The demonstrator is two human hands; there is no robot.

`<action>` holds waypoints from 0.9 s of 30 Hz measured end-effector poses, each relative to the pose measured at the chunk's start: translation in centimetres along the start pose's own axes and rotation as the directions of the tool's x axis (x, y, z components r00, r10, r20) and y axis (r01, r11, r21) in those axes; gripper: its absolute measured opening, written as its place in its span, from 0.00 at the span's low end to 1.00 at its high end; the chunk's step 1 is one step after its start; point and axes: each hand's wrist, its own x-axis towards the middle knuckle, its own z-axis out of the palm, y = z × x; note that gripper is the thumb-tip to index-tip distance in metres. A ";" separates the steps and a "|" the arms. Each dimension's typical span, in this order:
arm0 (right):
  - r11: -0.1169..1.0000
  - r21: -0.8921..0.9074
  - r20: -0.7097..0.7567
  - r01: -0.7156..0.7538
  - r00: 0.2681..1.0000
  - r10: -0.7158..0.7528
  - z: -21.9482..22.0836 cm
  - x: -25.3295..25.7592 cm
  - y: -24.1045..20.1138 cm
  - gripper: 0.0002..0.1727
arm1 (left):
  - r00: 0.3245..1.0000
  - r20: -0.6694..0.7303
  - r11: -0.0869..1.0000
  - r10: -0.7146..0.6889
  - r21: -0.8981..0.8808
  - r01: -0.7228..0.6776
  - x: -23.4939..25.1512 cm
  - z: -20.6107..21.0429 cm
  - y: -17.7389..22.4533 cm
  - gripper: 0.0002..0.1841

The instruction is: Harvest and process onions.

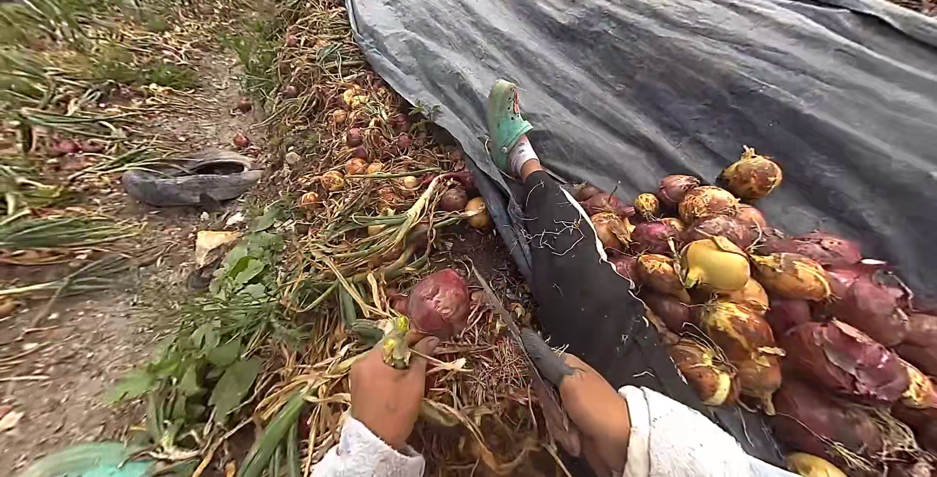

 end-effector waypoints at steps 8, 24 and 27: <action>0.908 0.418 0.071 0.041 0.994 -0.078 0.3 1.4 0.0 0.20 | 0.818 0.285 0.862 0.500 -0.075 -0.501 -3.3 2.2 4.5 0.29; 0.636 0.081 -0.502 0.767 0.583 -0.639 -13.9 -4.4 -6.9 0.24 | 0.820 0.493 0.760 -0.291 0.639 -0.115 22.9 13.7 6.0 0.23; 0.605 0.112 -0.369 0.789 0.598 -0.712 -14.8 -2.6 -5.2 0.20 | 0.812 0.524 0.847 -0.258 0.527 -0.071 24.0 18.6 4.5 0.24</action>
